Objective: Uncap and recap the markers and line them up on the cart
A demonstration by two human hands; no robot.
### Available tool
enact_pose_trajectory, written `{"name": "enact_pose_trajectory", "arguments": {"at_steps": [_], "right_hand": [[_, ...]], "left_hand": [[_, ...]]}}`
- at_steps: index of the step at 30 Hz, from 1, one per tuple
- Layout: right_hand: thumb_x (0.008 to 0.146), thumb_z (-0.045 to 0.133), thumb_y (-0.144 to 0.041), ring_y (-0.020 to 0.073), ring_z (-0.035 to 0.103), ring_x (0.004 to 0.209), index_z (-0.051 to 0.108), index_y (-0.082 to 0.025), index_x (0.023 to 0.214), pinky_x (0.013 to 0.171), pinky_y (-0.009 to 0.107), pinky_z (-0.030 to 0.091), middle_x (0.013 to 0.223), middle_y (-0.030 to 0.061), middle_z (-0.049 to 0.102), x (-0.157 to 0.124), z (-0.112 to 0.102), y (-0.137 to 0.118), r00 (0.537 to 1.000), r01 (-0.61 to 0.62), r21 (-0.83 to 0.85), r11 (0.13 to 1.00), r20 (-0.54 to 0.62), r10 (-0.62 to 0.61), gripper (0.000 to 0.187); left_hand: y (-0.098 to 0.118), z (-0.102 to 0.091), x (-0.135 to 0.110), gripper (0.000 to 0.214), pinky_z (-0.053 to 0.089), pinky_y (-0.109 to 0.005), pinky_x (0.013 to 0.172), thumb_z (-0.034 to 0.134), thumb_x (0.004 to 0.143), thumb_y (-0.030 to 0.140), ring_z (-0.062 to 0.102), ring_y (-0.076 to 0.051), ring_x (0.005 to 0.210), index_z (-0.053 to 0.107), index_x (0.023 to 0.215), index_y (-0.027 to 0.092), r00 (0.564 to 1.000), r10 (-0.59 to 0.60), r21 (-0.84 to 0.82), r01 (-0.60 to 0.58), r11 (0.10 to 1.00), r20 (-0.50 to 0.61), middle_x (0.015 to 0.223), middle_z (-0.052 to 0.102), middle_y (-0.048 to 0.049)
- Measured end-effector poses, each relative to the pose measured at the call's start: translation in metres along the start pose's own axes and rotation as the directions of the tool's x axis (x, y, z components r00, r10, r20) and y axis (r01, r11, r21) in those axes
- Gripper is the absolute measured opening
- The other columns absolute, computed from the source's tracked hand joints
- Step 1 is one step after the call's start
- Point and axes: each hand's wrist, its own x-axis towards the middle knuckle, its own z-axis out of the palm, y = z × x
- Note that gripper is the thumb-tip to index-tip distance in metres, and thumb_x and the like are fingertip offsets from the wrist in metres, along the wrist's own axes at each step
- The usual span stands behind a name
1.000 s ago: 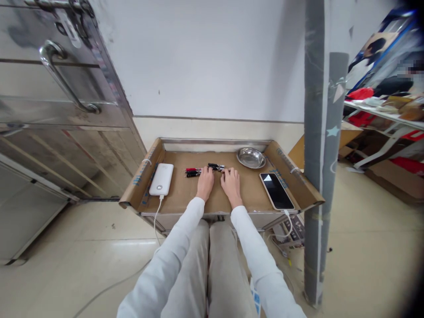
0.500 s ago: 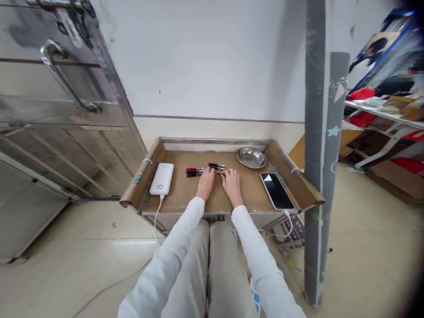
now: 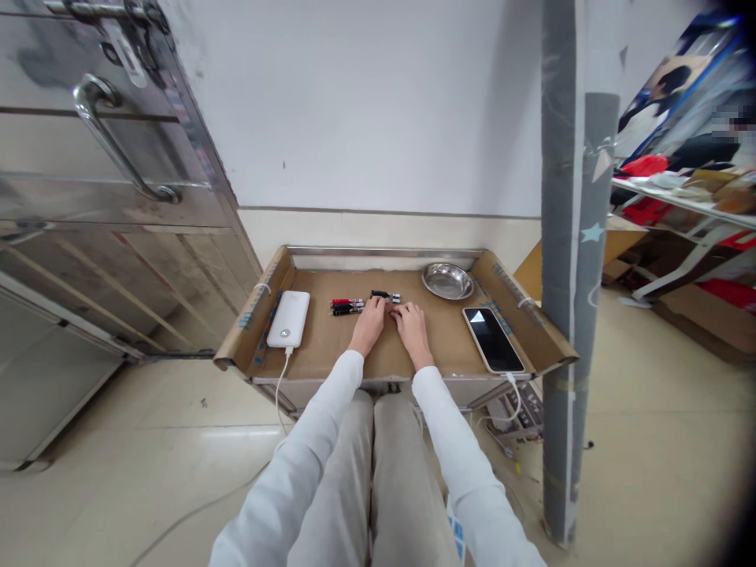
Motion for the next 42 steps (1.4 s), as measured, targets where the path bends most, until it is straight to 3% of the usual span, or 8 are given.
{"name": "enact_pose_trajectory", "arguments": {"at_steps": [4,9,25,28,30,33,37,42], "right_hand": [[0.095,0.034,-0.024,0.0210,0.053,0.089,0.065,-0.016,0.099,0.084,0.033,0.041,0.097,0.0111,0.056,-0.002,-0.004,-0.001,0.994,-0.015,0.136,0.991,-0.107,0.030,0.032],[0.095,0.032,-0.026,0.0180,0.057,0.086,0.065,-0.017,0.100,0.083,0.031,0.044,0.099,0.0102,0.055,-0.005,-0.005,0.002,0.967,-0.063,0.338,0.939,-0.214,0.142,0.035],[0.093,0.031,-0.020,0.0184,0.059,0.101,0.062,-0.020,0.109,0.095,0.033,0.045,0.107,0.0094,0.062,-0.003,-0.004,-0.004,0.992,0.044,0.414,0.909,-0.123,0.008,0.035],[0.090,0.032,-0.016,0.0186,0.050,0.121,0.047,-0.019,0.130,0.102,0.037,0.040,0.128,0.0099,0.054,-0.004,-0.009,-0.010,0.995,0.093,0.430,0.898,-0.065,-0.072,0.043],[0.085,0.036,-0.011,0.0165,0.038,0.132,0.023,-0.018,0.145,0.107,0.035,0.036,0.143,0.0092,0.040,-0.006,-0.016,-0.016,0.984,0.159,0.440,0.884,0.002,-0.178,0.062],[0.082,0.035,-0.009,0.0130,0.030,0.136,0.001,-0.019,0.148,0.111,0.034,0.032,0.150,0.0065,0.028,-0.008,-0.027,-0.023,0.964,0.225,0.447,0.866,0.026,-0.264,0.076],[0.080,0.034,-0.007,0.0138,0.023,0.139,-0.012,-0.019,0.147,0.113,0.037,0.026,0.153,0.0065,0.018,-0.010,-0.036,-0.025,0.967,0.207,0.523,0.827,0.019,-0.255,0.082],[0.080,0.035,-0.007,0.0144,0.024,0.139,-0.008,-0.022,0.147,0.115,0.039,0.023,0.154,0.0043,0.016,-0.011,-0.032,-0.023,0.958,0.240,0.633,0.736,-0.031,-0.286,0.082]], "left_hand": [[0.002,-0.001,0.001,0.035,0.037,-0.038,0.101,0.038,0.090,0.013,0.046,-0.021,0.122,0.046,0.124,0.016,0.998,0.063,0.060,-0.062,0.996,-0.015,0.130,0.050,-0.0130],[0.009,-0.009,-0.007,0.022,0.040,-0.040,0.093,0.048,0.090,0.029,0.052,-0.025,0.107,0.055,0.106,0.017,0.998,0.057,0.162,-0.060,0.985,0.026,0.108,0.059,-0.0110],[0.010,-0.016,-0.020,0.012,0.043,-0.032,0.080,0.042,0.093,0.024,0.055,-0.021,0.090,0.052,0.093,0.017,0.997,-0.010,0.247,0.030,0.969,-0.080,0.091,0.059,-0.0078],[0.011,-0.018,-0.021,0.012,0.044,-0.032,0.081,0.042,0.093,0.023,0.056,-0.020,0.090,0.052,0.094,0.018,0.995,-0.013,0.157,0.029,0.987,-0.100,0.091,0.059,-0.0073],[0.010,-0.019,-0.021,0.012,0.045,-0.031,0.082,0.042,0.093,0.022,0.057,-0.019,0.091,0.052,0.095,0.018,0.989,-0.040,0.080,0.052,0.995,-0.142,0.093,0.060,-0.0075],[0.009,-0.021,-0.022,0.013,0.045,-0.032,0.084,0.043,0.093,0.022,0.058,-0.019,0.094,0.053,0.099,0.017,0.964,-0.125,-0.002,0.128,0.992,-0.233,0.097,0.063,-0.0089],[0.007,-0.020,-0.022,0.018,0.045,-0.033,0.083,0.043,0.093,0.024,0.060,-0.020,0.096,0.054,0.105,0.016,0.950,-0.154,-0.051,0.145,0.988,-0.270,0.102,0.065,-0.0100],[0.007,-0.020,-0.022,0.024,0.043,-0.032,0.086,0.042,0.094,0.022,0.060,-0.019,0.100,0.054,0.114,0.018,0.967,-0.109,-0.093,0.090,0.992,-0.230,0.109,0.065,-0.0088]]}}
